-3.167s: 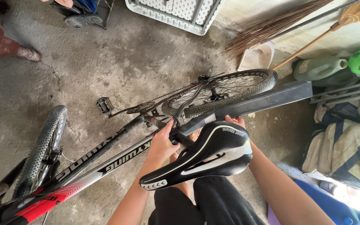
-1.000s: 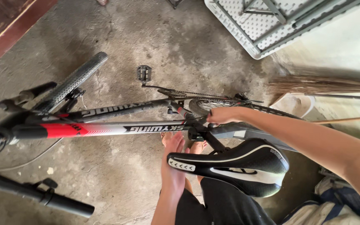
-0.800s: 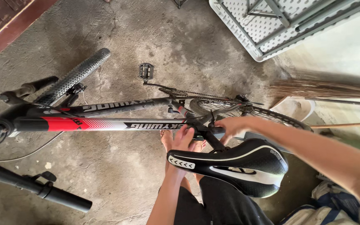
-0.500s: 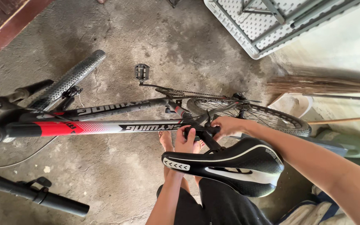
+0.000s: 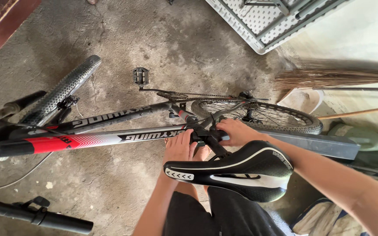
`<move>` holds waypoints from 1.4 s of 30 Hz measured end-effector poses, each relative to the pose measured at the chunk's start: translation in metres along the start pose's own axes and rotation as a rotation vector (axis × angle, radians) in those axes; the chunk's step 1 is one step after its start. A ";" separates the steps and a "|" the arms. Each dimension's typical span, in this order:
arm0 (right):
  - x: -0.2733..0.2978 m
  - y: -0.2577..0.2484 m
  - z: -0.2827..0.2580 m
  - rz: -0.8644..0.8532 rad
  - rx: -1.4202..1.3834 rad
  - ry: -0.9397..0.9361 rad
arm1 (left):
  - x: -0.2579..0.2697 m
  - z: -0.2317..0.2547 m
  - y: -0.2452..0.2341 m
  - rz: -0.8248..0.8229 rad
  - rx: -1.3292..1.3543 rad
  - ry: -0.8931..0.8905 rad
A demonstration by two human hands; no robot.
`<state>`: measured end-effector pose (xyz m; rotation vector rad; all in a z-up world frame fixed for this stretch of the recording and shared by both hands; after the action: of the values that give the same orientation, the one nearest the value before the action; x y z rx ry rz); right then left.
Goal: The person picks up a bicycle seat and seat post from a table, walks to a bicycle, and inserts the seat post into the frame. They then adjust the seat height and angle by hand, tightening the seat post clamp to secure it in place.
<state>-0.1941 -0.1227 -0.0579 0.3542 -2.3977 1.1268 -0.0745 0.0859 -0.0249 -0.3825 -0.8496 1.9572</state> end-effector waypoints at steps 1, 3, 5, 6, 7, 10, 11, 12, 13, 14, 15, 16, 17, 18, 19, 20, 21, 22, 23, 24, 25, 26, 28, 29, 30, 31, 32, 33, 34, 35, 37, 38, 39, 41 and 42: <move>0.002 0.003 0.000 0.020 -0.022 -0.002 | -0.004 0.000 -0.004 -0.007 -0.082 0.062; 0.009 0.010 -0.003 0.092 -0.045 -0.001 | -0.008 -0.001 -0.007 -0.059 -0.166 0.115; 0.012 0.015 -0.006 0.195 -0.046 -0.003 | -0.011 -0.006 -0.003 -0.147 -0.172 0.090; 0.014 0.018 -0.006 0.195 -0.039 0.015 | -0.011 -0.007 -0.002 -0.123 -0.156 0.099; 0.015 0.021 -0.006 0.195 -0.032 0.033 | -0.012 -0.009 0.001 -0.099 -0.140 0.109; 0.013 0.025 -0.005 0.187 -0.007 0.057 | -0.012 -0.011 0.015 -0.015 -0.037 -0.020; 0.013 0.025 -0.005 0.184 0.002 0.061 | -0.012 -0.013 0.020 0.014 0.007 -0.088; 0.013 0.026 -0.004 0.197 0.003 0.062 | -0.014 -0.021 0.030 -0.082 0.074 -0.283; 0.014 0.027 -0.004 0.210 0.005 0.062 | -0.014 -0.028 0.039 -0.183 0.139 -0.476; 0.014 0.028 -0.004 0.221 0.004 0.057 | -0.010 -0.035 0.046 -0.285 0.201 -0.673; 0.015 0.030 -0.004 0.228 0.001 0.057 | -0.006 -0.039 0.048 -0.327 0.339 -0.779; 0.015 0.031 -0.003 0.235 -0.003 0.055 | -0.002 -0.043 0.049 -0.366 0.475 -0.887; 0.015 0.032 -0.003 0.242 -0.007 0.053 | 0.003 -0.046 0.051 -0.402 0.612 -0.997; 0.016 0.032 -0.002 0.246 -0.014 0.040 | -0.003 -0.042 0.046 -0.252 0.723 -0.827; 0.016 0.032 -0.001 0.251 -0.020 0.028 | -0.006 -0.037 0.041 -0.103 0.827 -0.651; 0.016 0.032 0.000 0.255 -0.026 0.017 | -0.008 -0.031 0.035 0.044 0.923 -0.470; 0.016 0.031 0.001 0.248 -0.021 0.020 | -0.006 -0.026 0.035 0.019 1.014 -0.405; 0.016 0.031 0.001 0.239 -0.017 0.021 | -0.004 -0.022 0.033 -0.004 1.103 -0.341; 0.016 0.031 0.001 0.230 -0.013 0.022 | -0.002 -0.017 0.031 -0.027 1.192 -0.275; 0.016 0.030 0.000 0.235 -0.015 0.012 | -0.001 -0.017 0.031 -0.020 1.148 -0.323; 0.017 0.028 -0.002 0.240 -0.017 0.001 | 0.000 -0.017 0.030 -0.013 1.104 -0.371; 0.017 0.025 -0.002 0.246 -0.016 -0.009 | -0.001 -0.016 0.030 -0.007 1.061 -0.416; 0.017 0.022 -0.002 0.191 -0.015 0.034 | -0.003 -0.016 0.029 0.026 0.745 -0.531; 0.018 0.021 -0.002 0.164 -0.014 0.055 | -0.003 -0.015 0.028 0.041 0.585 -0.585; 0.019 0.019 -0.003 0.168 -0.020 0.054 | -0.006 -0.012 0.027 0.047 0.517 -0.578; 0.019 0.018 -0.004 0.173 -0.027 0.054 | -0.011 -0.009 0.026 0.052 0.448 -0.571; 0.018 0.018 -0.004 0.179 -0.033 0.053 | -0.015 -0.007 0.024 0.058 0.378 -0.562; 0.016 0.018 -0.005 0.179 -0.012 0.039 | -0.018 -0.007 0.021 0.010 0.256 -0.588; 0.016 0.019 -0.004 0.175 0.012 0.030 | -0.022 -0.006 0.021 -0.041 0.140 -0.613; 0.016 0.020 -0.003 0.171 0.036 0.020 | -0.026 -0.006 0.020 -0.092 0.023 -0.636; 0.016 0.023 -0.003 0.208 0.036 -0.008 | -0.029 -0.004 0.017 -0.148 -0.022 -0.623; 0.015 0.023 -0.003 0.229 0.039 -0.023 | -0.030 -0.004 0.015 -0.172 -0.043 -0.615; 0.016 0.025 -0.001 0.208 0.038 -0.005 | -0.030 0.004 0.011 -0.069 0.014 -0.439; 0.013 0.027 -0.001 0.170 0.033 0.026 | -0.019 0.017 -0.003 0.134 0.116 -0.084; 0.015 0.027 -0.001 0.173 0.037 0.021 | -0.014 0.019 -0.004 0.143 0.165 0.006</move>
<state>-0.2179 -0.1055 -0.0676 0.1481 -2.4285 1.2452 -0.0756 0.0671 -0.0102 -0.3598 -0.6659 2.1402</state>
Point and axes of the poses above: each hand's wrist, its own x-axis away from the middle knuckle, its own y-axis out of the palm, z = x × y, the point moved 4 cm from there along -x, towards the middle knuckle, and after that the axes turned 2 degrees about x, right-handed, at the moved point
